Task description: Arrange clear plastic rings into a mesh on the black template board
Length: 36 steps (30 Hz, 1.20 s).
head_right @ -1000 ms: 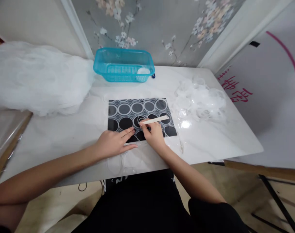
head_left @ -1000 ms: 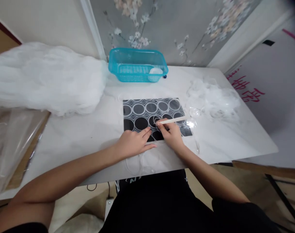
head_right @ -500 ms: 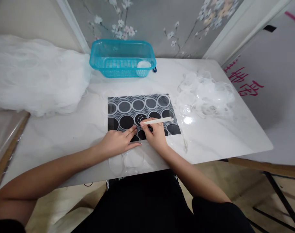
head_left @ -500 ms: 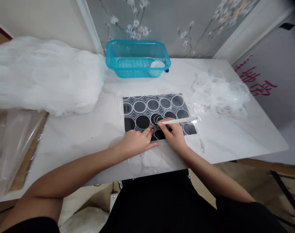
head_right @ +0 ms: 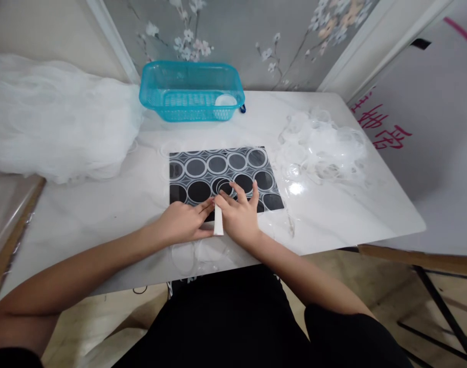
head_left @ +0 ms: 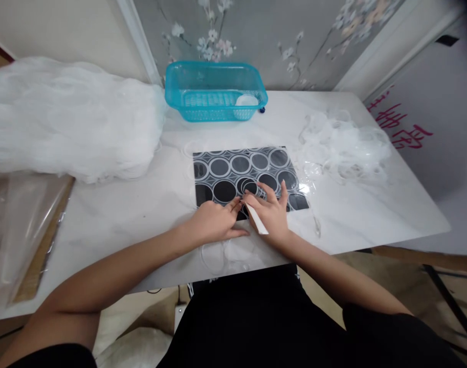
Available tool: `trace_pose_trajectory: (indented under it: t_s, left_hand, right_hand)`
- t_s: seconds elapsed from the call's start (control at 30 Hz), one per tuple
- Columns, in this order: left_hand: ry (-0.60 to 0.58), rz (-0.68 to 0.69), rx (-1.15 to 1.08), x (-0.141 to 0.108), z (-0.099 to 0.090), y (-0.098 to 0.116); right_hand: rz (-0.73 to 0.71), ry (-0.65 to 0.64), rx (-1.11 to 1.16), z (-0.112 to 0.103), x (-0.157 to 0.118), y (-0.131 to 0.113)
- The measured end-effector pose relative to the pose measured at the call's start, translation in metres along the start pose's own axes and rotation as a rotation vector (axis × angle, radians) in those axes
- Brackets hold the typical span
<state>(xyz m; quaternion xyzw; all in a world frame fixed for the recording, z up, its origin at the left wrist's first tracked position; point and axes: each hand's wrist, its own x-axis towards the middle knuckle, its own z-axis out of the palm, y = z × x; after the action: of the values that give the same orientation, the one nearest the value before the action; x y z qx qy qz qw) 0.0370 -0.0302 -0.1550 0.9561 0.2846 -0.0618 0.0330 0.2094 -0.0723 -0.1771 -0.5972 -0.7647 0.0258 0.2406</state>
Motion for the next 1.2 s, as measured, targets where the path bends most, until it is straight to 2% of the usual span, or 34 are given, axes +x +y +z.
trace_pose_trajectory:
  t_s: [0.1, 0.23, 0.33, 0.43, 0.57, 0.63, 0.77, 0.93, 1.07, 1.13, 1.2]
  left_hand:
    - [-0.011, -0.011, 0.001, 0.0, -0.001, 0.001]
    - [-0.001, -0.034, 0.0, 0.0, -0.001, 0.003]
    - [0.013, -0.058, -0.003, 0.0, -0.002, 0.001]
    - [0.033, -0.083, -0.026, 0.003, -0.006, -0.002]
    - [0.028, -0.141, -0.097, 0.012, -0.019, -0.006]
    - [0.047, -0.184, -0.128, 0.021, -0.026, -0.007]
    - [0.168, -0.233, -0.189, 0.046, -0.034, -0.007]
    - [0.163, -0.312, -0.219, 0.078, -0.031, -0.009]
    - [0.167, -0.311, -0.283, 0.086, -0.024, -0.012]
    - [0.173, -0.265, -0.372, 0.086, -0.022, -0.015]
    - [0.186, -0.234, -0.492, 0.085, -0.02, -0.018]
  right_hand:
    - [0.036, 0.028, 0.01, -0.009, 0.027, 0.015]
    - [0.203, 0.257, -0.055, -0.031, 0.069, 0.056]
    - [0.252, 0.372, 0.064, -0.039, 0.069, 0.072]
    - [0.204, 0.307, 0.281, -0.03, 0.044, 0.068]
    - [0.291, 0.199, 0.536, -0.016, 0.024, 0.057]
    - [0.325, 0.171, 0.69, -0.018, 0.028, 0.055]
    - [0.36, 0.129, 1.005, -0.032, 0.047, 0.057]
    - [0.393, -0.005, 1.172, -0.035, 0.061, 0.061]
    - [0.454, -0.051, 1.341, -0.027, 0.067, 0.071]
    - [0.533, -0.073, 1.444, -0.025, 0.067, 0.08]
    - [0.615, -0.154, 1.539, -0.027, 0.066, 0.089]
